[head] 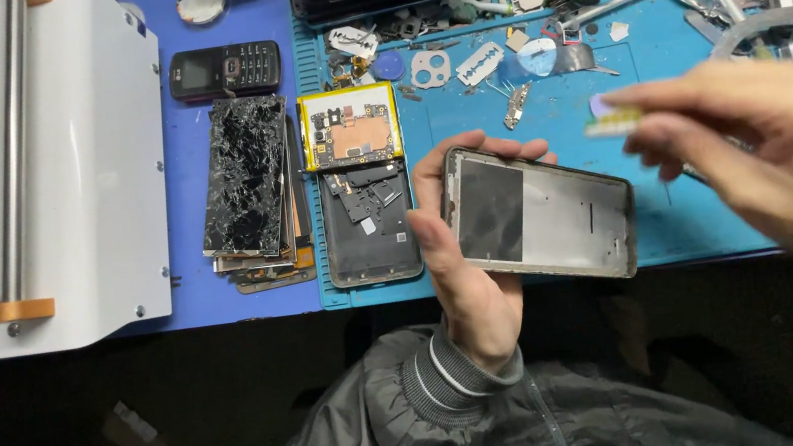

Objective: The person pries the screen assembly off a phone frame on a repair workbench, working a thin blade and pry tool around the edge of the display while holding the frame steady, then continues separating the screen from the housing by hand.

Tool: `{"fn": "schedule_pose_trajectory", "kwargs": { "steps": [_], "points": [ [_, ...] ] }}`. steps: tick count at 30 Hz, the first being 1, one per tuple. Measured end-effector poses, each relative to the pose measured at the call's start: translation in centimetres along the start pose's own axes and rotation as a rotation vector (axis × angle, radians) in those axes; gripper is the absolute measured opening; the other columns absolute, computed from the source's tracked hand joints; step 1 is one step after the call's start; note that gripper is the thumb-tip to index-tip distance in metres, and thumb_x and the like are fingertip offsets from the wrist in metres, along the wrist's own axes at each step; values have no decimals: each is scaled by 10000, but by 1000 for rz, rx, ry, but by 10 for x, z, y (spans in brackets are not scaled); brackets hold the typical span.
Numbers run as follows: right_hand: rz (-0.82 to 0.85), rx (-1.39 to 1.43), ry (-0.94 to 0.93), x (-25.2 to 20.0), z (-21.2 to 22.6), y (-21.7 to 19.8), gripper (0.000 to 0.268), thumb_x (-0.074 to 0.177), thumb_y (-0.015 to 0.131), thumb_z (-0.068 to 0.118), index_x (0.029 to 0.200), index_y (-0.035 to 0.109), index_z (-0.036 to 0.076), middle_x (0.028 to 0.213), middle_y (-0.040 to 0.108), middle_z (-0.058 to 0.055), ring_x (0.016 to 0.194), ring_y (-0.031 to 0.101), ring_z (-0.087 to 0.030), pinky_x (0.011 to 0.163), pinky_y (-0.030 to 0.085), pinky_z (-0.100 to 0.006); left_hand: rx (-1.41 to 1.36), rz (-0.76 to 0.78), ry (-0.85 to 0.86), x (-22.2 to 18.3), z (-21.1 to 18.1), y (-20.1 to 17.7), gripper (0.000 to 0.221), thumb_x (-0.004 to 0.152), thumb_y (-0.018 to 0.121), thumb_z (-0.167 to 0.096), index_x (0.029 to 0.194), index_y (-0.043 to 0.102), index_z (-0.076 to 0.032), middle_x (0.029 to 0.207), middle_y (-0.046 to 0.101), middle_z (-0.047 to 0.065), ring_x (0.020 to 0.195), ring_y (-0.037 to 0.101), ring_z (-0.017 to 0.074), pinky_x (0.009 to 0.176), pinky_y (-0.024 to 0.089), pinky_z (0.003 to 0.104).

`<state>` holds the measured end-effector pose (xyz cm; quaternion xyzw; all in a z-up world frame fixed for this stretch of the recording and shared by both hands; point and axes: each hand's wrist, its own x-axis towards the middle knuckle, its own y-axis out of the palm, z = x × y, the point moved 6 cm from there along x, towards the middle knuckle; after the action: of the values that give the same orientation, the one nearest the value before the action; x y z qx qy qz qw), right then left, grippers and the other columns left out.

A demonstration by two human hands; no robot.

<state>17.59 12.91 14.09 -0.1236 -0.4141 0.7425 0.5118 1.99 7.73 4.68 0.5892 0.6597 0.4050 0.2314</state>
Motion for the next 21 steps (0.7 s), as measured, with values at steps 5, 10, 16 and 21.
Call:
{"fn": "schedule_pose_trajectory", "kwargs": {
  "steps": [5,10,16,21],
  "points": [
    [-43,625,320,-28,-19,27,475,922,604,-93,1356,416,-45,794,677,-208,610,693,-259,505,616,-321,52,3,140,4,4,10,896,932,363,-772,1424,381,-23,1238,596,152,1144,642,276,1051,538,475],
    [-26,729,299,-11,-7,22,228,891,650,-84,1113,599,-94,1002,754,-235,800,774,-278,733,664,-324,263,24,223,5,-6,34,987,905,343,-854,1397,409,-1,1259,581,151,1088,597,215,1023,514,385],
    [-38,798,189,12,-1,14,110,990,620,-32,1089,628,-80,971,683,-166,727,633,-199,607,527,-257,251,147,326,11,-9,55,878,961,335,-805,1327,419,-12,1135,477,51,963,533,140,945,490,323],
    [40,628,228,18,7,2,94,958,659,-60,1036,704,-89,776,671,-141,618,611,-171,538,528,-245,279,119,391,14,-2,51,901,933,389,-834,1278,429,-2,1124,453,63,978,489,152,922,468,320]
  ]
}}
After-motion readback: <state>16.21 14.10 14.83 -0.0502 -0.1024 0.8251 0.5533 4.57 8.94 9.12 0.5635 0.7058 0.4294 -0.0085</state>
